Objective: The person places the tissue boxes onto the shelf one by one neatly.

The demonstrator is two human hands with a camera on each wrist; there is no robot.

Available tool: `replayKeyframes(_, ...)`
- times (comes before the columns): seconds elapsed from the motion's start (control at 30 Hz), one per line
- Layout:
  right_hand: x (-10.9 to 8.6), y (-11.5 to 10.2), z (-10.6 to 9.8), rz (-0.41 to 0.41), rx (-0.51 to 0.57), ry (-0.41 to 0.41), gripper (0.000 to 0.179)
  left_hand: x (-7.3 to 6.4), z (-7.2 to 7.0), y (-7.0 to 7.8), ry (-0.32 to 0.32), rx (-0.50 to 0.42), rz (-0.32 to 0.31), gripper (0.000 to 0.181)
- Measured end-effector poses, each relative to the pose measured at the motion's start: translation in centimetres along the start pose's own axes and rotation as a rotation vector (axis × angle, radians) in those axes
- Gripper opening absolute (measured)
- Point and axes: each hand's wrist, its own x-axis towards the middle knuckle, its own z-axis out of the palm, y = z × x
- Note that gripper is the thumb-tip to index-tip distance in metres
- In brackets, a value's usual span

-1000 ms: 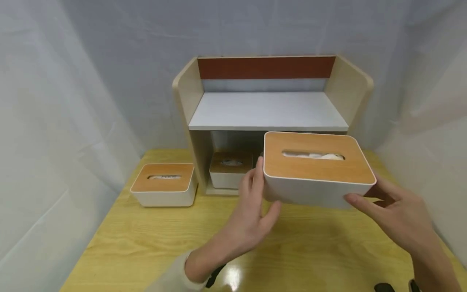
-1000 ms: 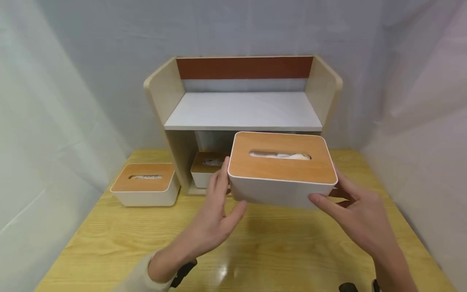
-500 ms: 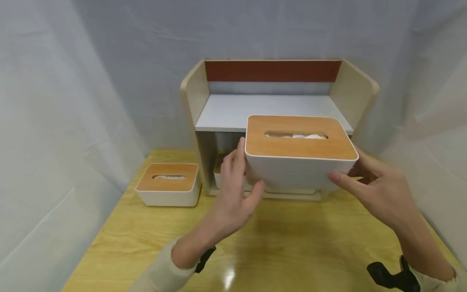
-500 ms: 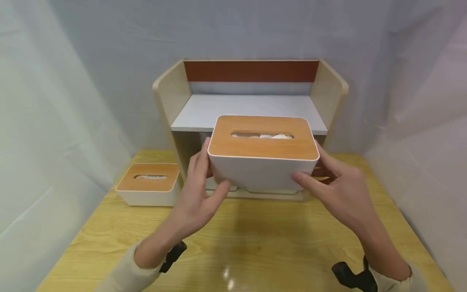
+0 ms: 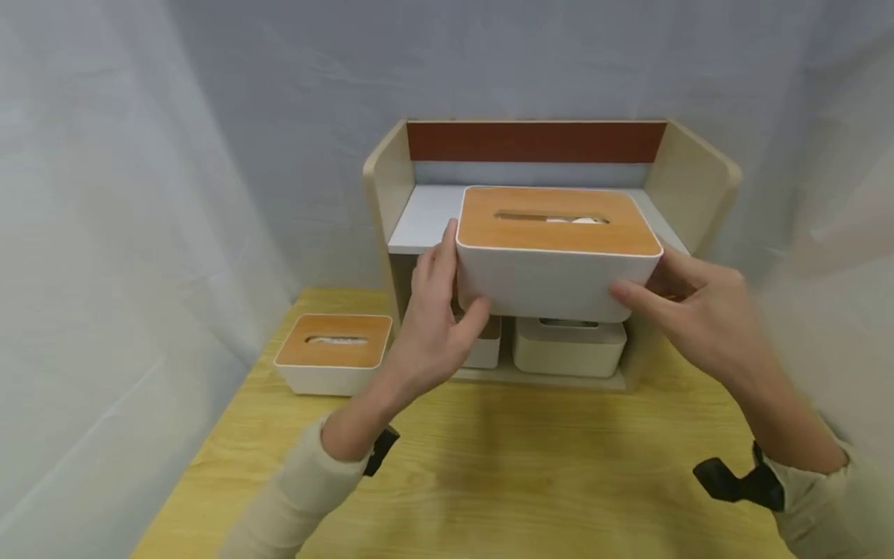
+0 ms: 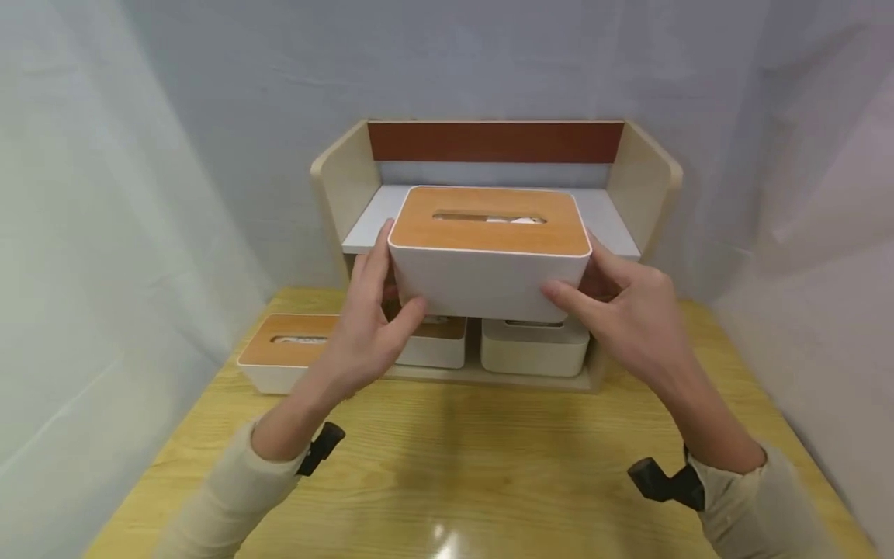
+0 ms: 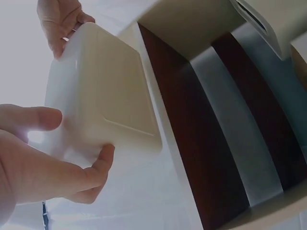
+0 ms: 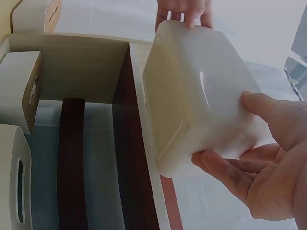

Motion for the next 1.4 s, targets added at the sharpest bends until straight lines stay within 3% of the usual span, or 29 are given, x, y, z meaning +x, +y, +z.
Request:
replayKeyframes(0.2, 1.9, -0.4, 1.0, -0.01, 0.07, -0.02, 0.049, 1.4, -0.7, -1.0, 0.042, -0.001, 0.01, 0.085)
replayKeyframes(0.5, 4.0, -0.9, 2.3, 0.0, 0.1, 0.024, 0.054, 3.2, -1.5, -2.2, 0.069, -0.066, 0.022, 0.08)
replayKeyframes(0.77, 4.9, -0.7, 3.8, -0.026, 0.149, 0.039, 0.049, 4.1, -2.1, -3.2, 0.039, -0.131, 0.138, 0.073)
replayKeyframes(0.93, 5.3, -0.6, 4.9, -0.027, 0.185, -0.017, 0.056, 4.2, -2.2, -3.6, 0.03, -0.114, 0.085, 0.076)
replayKeyframes(1.17, 6.8, -0.9, 6.1, 0.048, 0.368, -0.073, 0.077, 5.0, -2.0, -3.9, -0.024, -0.09, -0.009, 0.07)
replayKeyframes(1.4, 7.6, -0.4, 7.0, -0.002, 0.288, -0.033, 0.083, 5.9, -1.5, -4.5, 0.044, -0.012, -0.026, 0.067)
